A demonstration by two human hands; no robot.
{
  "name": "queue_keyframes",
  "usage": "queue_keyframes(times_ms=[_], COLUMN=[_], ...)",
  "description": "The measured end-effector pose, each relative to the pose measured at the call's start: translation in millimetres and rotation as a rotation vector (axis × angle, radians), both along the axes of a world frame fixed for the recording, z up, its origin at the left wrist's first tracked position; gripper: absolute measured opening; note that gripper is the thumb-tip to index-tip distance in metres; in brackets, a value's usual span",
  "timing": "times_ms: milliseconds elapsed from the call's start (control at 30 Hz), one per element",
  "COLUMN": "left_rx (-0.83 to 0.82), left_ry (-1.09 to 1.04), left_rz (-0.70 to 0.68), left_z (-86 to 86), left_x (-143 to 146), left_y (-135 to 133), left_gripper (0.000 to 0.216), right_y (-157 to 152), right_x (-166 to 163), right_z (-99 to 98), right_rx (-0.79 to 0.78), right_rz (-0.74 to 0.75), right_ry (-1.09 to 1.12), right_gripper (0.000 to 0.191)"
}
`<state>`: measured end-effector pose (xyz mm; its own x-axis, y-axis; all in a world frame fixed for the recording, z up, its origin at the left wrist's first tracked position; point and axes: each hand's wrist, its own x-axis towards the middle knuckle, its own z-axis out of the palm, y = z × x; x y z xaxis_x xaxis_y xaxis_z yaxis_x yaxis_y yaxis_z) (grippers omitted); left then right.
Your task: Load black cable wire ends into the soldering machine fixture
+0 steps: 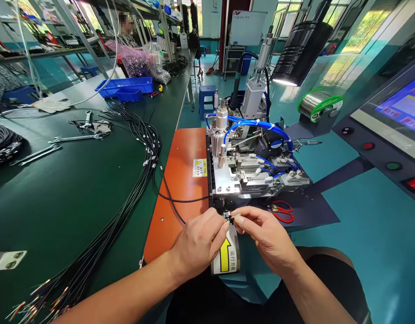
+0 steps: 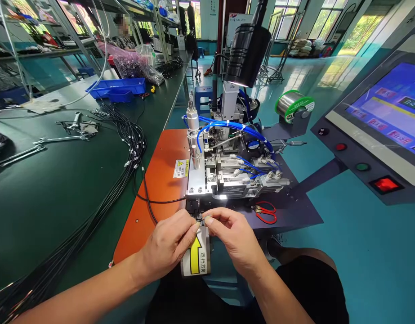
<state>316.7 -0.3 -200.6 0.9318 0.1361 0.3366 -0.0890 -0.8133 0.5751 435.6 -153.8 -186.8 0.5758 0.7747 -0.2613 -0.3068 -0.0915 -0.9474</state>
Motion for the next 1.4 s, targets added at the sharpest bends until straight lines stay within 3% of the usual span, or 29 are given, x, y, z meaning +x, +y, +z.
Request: queue_keyframes(times_ms=[200, 400, 533, 900, 1133, 1400], left_rx=[0.075, 0.135, 0.129, 0.055, 0.090, 0.107], left_ry=[-0.004, -0.053, -0.084, -0.005, 0.021, 0.018], left_rz=[0.014, 0.058, 0.074, 0.054, 0.053, 0.051], left_z=[0.0, 0.7, 3.5, 3.5, 1.2, 1.4], left_x=[-1.5, -2.5, -2.7, -4.7, -3.1, -3.8], left_y=[-0.7, -2.5, -2.7, -6.0, -4.0, -5.7], left_gripper=[0.024, 0.014, 0.017, 0.025, 0.025, 0.027], right_y=[-2.9, -5.7, -3.1, 8.4, -8.6, -9.7], right_x=[3.4, 0.3, -6.3, -31.2, -2.8, 2.7], right_z=[0.9, -0.6, 5.9, -4.6, -3.5, 0.9], right_rx=[-0.084, -0.161, -0.164, -0.102, -0.164, -0.168], right_rz=[0.024, 0.019, -0.064, -0.271, -0.134, -0.029], right_ry=[-0.119, -0.419, -0.636, -0.787, -0.395, -0.331], right_gripper=[0.039, 0.034, 0.027, 0.022, 0.047, 0.049])
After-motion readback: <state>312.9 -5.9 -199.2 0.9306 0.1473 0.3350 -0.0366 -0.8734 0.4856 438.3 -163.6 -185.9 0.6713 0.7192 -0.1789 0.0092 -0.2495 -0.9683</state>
